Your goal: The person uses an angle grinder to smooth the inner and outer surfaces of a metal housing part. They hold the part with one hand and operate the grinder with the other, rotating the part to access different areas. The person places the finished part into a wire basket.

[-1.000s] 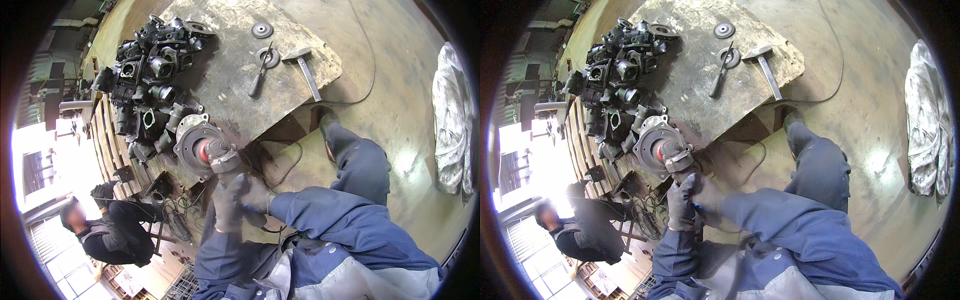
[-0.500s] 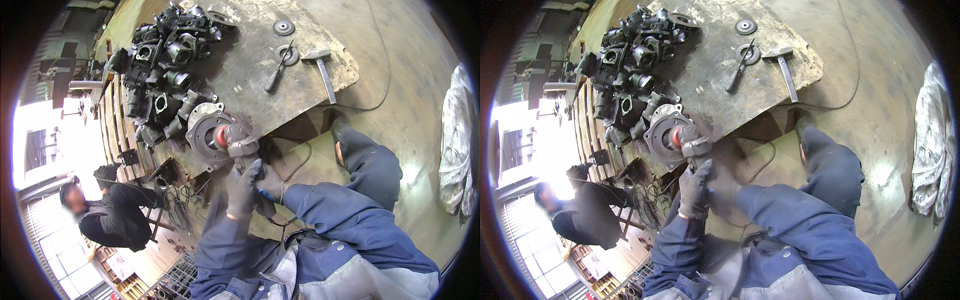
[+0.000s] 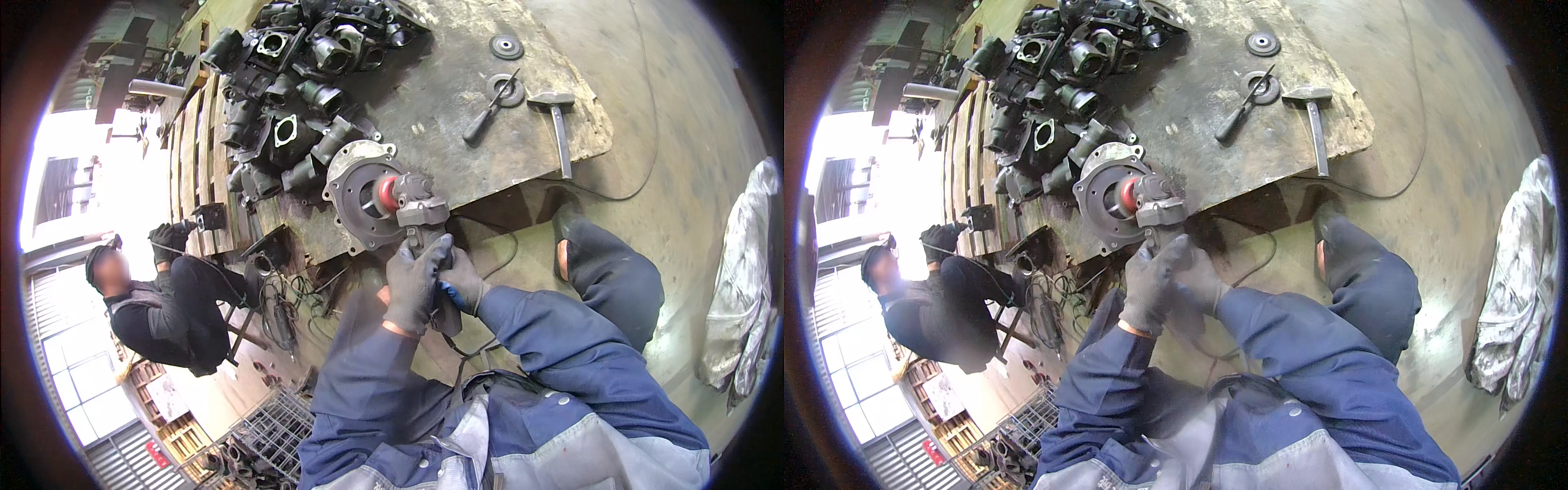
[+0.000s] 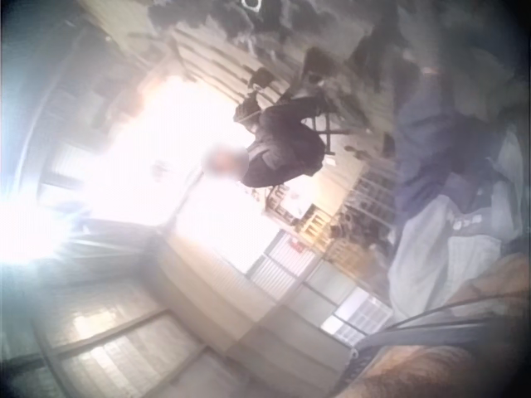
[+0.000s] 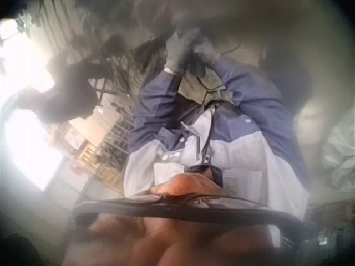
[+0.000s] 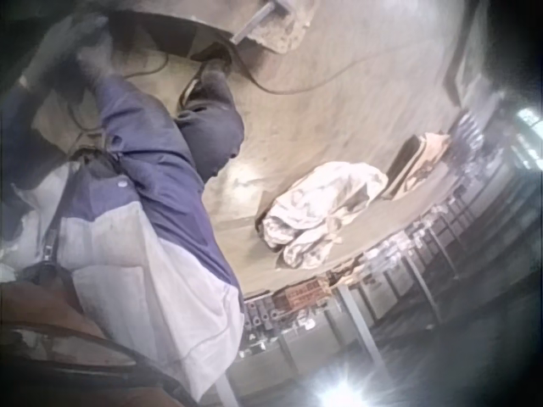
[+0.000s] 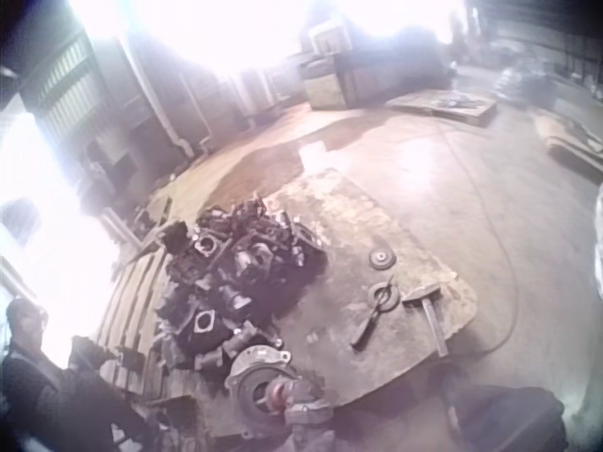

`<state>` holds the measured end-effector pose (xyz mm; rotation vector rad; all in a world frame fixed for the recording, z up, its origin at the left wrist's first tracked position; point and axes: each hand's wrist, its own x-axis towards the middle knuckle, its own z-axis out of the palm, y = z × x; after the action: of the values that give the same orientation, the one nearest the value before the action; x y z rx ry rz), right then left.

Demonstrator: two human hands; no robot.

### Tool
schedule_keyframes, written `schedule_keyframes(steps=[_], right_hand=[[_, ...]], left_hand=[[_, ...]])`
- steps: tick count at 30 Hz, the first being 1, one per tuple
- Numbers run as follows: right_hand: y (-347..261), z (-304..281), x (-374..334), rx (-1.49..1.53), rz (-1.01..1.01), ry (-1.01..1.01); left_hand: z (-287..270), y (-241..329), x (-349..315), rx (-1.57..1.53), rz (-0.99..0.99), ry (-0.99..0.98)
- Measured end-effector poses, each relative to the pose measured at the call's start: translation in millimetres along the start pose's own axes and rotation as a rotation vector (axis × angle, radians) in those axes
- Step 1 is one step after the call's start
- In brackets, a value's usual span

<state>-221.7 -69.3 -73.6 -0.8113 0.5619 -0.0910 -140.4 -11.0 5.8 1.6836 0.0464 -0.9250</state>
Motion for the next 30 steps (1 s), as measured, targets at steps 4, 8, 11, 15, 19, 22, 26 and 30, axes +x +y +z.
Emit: schedule_keyframes(steps=[4,8,11,15,19,22,26,30], right_hand=[[-7.7,5.9,2.3,-0.297,-0.088,-0.08],[-0.9,19.4,5.2,-0.126,-0.144,-0.002],[9.1,17.1,-0.9,0.013,-0.049,0.046],[16.2,14.7,-8.0,0.012,-0.006,0.091],[5.4,14.8,-10.6,-0.041,0.038,0.158],[-10.9,13.3,-3.0,-0.067,0.017,0.131],[-31.7,15.8,12.4,-0.102,0.069,0.11],[-41.5,20.9,18.2,-0.009,0.054,-0.002]], left_hand=[[-3.8,2.2,-1.2,-0.097,0.058,0.058],[-8.7,5.0,-0.7,-0.178,0.029,-0.001],[-13.5,1.5,-2.4,-0.142,-0.029,0.014],[-17.9,-7.9,-1.8,-0.193,-0.053,-0.047],[-14.8,-12.0,2.7,-0.249,-0.084,-0.086],[-13.0,-5.0,8.2,-0.245,-0.045,-0.104],[-12.7,11.7,14.9,-0.117,0.039,-0.07],[-12.6,16.9,13.1,-0.221,0.037,-0.009]])
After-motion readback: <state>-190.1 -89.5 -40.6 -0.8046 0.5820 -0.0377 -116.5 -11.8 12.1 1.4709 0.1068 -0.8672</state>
